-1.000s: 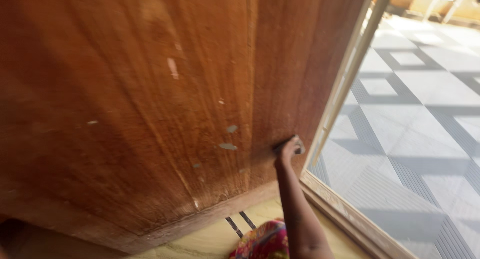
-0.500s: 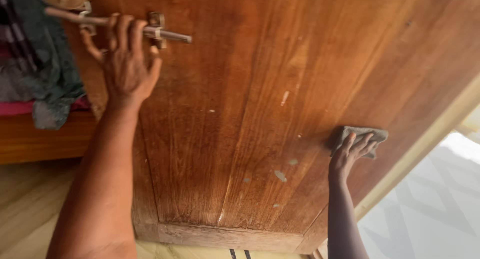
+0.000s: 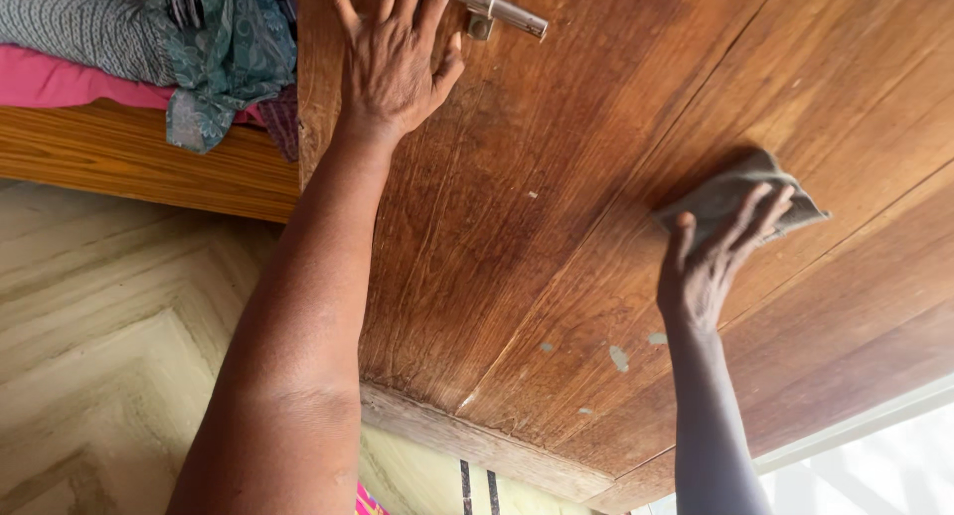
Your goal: The person wipes a wooden door and its metal latch with a cloth.
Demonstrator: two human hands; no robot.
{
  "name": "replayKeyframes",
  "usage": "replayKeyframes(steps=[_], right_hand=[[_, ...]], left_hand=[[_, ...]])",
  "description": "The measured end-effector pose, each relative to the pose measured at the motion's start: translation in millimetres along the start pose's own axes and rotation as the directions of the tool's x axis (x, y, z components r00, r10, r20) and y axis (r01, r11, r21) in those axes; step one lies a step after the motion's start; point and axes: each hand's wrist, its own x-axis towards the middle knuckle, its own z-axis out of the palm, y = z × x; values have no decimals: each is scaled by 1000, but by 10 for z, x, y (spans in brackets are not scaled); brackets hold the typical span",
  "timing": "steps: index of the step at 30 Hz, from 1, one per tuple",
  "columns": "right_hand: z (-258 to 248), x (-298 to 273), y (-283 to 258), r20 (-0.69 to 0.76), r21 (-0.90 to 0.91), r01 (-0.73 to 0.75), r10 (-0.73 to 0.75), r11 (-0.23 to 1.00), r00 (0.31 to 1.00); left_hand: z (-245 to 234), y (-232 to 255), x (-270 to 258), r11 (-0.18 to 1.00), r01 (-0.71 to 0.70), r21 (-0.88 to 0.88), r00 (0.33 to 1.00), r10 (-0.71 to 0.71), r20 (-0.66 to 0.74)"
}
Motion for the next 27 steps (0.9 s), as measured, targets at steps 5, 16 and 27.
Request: replayKeyframes(steps=[5, 16, 27], right_hand=[[274, 152, -458, 97, -206, 150, -133, 967, 986], [1198, 198, -1220, 363, -404, 314, -164, 859, 917], [2278, -2175, -1111, 698, -5, 831, -593, 556, 401]], left_hand=[[110, -59, -3, 997, 32, -64, 999, -32, 2], [191, 40, 11, 994, 69, -90, 993, -77, -86], [138, 40, -11, 997, 24, -68, 981, -37, -192]])
